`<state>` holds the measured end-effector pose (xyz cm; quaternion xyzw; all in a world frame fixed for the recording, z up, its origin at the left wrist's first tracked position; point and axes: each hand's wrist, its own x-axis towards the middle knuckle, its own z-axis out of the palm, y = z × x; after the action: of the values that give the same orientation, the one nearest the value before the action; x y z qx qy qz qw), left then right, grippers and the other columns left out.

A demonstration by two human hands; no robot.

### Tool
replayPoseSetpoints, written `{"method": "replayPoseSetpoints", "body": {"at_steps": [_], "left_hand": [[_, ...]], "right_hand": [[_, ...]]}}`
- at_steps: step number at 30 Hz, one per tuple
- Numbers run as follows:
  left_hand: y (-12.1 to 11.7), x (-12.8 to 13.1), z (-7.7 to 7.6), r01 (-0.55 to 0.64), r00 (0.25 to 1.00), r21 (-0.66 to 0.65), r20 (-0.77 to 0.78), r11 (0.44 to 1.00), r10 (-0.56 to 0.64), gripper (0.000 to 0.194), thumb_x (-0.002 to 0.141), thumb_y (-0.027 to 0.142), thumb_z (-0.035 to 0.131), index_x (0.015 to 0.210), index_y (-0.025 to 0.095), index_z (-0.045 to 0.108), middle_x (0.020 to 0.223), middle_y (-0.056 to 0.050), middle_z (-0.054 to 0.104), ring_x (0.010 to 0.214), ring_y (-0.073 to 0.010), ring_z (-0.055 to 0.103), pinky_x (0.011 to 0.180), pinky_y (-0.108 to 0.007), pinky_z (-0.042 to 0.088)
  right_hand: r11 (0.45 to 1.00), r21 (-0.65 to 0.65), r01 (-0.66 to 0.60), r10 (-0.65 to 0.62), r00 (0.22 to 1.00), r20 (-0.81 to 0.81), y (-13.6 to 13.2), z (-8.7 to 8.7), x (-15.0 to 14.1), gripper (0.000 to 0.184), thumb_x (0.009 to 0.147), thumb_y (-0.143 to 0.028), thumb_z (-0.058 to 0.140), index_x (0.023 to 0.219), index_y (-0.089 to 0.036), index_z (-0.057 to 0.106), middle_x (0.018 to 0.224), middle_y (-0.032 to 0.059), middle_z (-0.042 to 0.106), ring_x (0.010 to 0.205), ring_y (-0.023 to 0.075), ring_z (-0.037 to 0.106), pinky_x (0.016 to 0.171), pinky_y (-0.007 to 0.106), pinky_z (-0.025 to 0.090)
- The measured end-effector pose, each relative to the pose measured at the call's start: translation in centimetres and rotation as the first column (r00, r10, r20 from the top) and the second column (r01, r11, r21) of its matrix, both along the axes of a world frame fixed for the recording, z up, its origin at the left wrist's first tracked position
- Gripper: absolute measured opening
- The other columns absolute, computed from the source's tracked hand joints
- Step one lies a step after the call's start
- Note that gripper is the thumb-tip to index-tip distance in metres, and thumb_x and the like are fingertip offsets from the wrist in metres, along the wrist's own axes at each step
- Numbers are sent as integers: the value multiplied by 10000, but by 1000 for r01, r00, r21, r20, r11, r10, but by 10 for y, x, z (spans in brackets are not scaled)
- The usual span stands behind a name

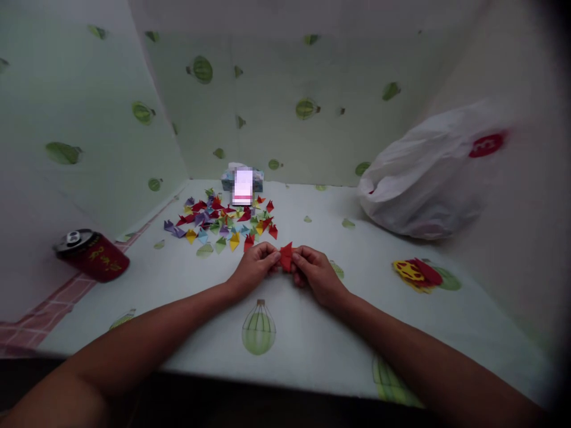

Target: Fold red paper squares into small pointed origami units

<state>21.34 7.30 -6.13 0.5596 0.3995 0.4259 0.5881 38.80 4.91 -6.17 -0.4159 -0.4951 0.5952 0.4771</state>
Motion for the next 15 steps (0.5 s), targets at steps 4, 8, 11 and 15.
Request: {"method": "replayPoseSetpoints", "body": {"at_steps": [4, 8, 11, 15], "left_hand": [[1, -1, 1, -4, 995, -67, 102, 998, 11, 293, 790, 393, 748, 758, 149, 588, 633, 21, 617, 574, -91, 516, 592, -227, 400], [1, 0, 0, 58, 980, -167, 197, 984, -24, 331, 726, 396, 824, 754, 135, 623, 623, 25, 606, 560, -70, 500, 558, -195, 382], [1, 0, -2, 140, 961, -250, 267, 958, -71, 362, 688, 401, 862, 743, 125, 635, 601, 20, 593, 536, -63, 496, 526, -180, 375], [0, 0, -2, 224, 931, -312, 347, 923, -108, 370, 674, 386, 887, 731, 113, 643, 596, 14, 589, 526, -54, 501, 518, -164, 391]], "right_hand": [[998, -26, -54, 52, 995, -82, 1, -1, 2, 324, 902, -471, 637, 804, -172, 558, 711, -13, 605, 466, 72, 506, 443, 219, 378], [986, -23, -162, 155, 969, -193, 2, -5, 2, 258, 866, -380, 724, 816, -161, 598, 724, -14, 614, 474, 59, 513, 447, 195, 375], [975, 13, -223, 220, 947, -235, 1, -6, 2, 222, 878, -353, 721, 838, -151, 637, 757, 7, 635, 504, 63, 524, 464, 190, 376], [965, 22, -262, 258, 930, -262, -1, -3, 2, 200, 896, -339, 703, 858, -147, 661, 788, 28, 660, 539, 74, 551, 505, 200, 404]]}}
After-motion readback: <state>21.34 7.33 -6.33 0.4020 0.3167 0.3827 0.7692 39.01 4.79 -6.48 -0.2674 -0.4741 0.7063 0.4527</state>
